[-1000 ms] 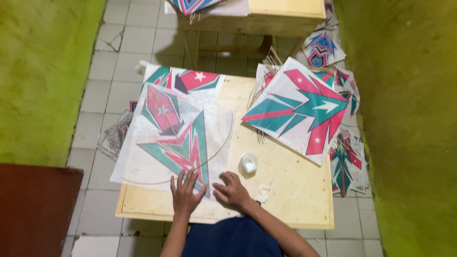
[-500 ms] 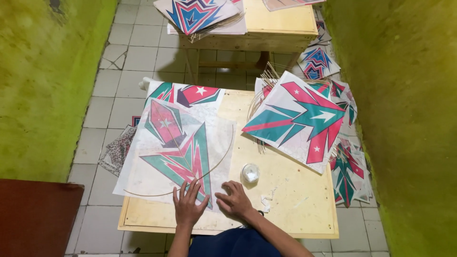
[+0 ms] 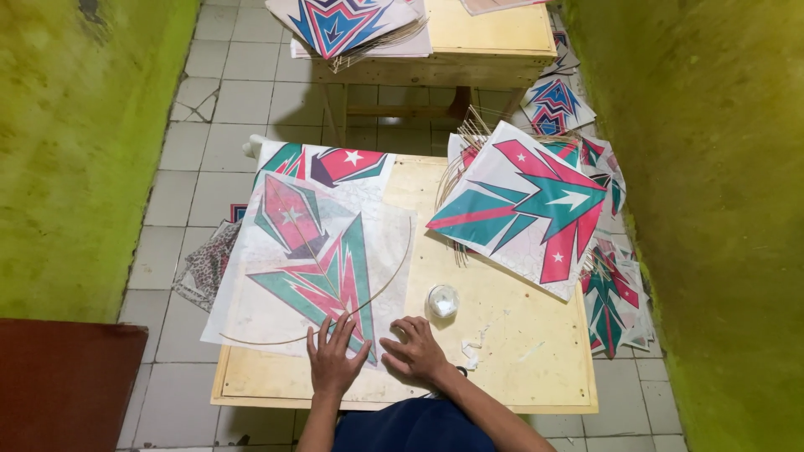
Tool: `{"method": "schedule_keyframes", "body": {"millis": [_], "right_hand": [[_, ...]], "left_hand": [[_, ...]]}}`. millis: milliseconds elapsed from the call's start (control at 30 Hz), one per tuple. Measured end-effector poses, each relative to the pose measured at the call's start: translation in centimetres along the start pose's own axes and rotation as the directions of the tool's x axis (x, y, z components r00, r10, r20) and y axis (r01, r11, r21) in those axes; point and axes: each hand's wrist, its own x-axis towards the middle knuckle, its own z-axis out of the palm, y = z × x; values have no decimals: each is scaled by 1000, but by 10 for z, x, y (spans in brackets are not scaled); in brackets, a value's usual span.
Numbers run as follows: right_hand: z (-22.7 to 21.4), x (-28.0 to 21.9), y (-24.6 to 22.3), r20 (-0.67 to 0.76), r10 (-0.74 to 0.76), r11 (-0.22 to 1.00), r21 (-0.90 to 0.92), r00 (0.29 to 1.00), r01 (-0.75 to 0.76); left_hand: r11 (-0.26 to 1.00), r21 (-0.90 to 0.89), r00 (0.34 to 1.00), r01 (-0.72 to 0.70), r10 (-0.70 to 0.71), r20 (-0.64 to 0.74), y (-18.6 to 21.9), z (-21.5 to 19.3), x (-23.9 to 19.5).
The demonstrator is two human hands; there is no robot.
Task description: Assembling kite components by applying glue to the bamboo frame and pressing the paper cover onto it.
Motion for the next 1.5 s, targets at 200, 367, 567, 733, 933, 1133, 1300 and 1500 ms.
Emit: {"method": "schedule_keyframes", "body": {"millis": [200,367,567,733,933,1133,1300,1500], "right_hand": [[-7,2,-3,75,-103,994,53,992,99],[-10,3,-7,97,-130,990,69,987,123],[-13,6,-9,85,-176,982,82,981,169],[-11,7,-8,82,-153,987,58,985,148],[2,0,-2,25,-38,996,-78,999,40],[13,-8,3,18,139,975,-175,990,-134],[8,3,-4,2,178,966,-192,984,-174],[9,5,-8,22,267,950,-175,963,-260]], "left_hand": [[1000,25,1000,-1,1,-1,-2,2,-2],[1000,-6,1000,16,-15,23,-2,2,-2],[1000,-13,1000,15,-15,1,-2,4,-2],[1000,-2,1000,8,-8,6,-3,3,-1],[1000,-2,1000,2,-2,-11,-3,2,-1],[1000,-5,1000,1,-1,10,-3,3,-2],[1000,-12,1000,-3,3,-10,-7,6,-1],[995,-85,999,43,-42,18,-10,1,0]]}}
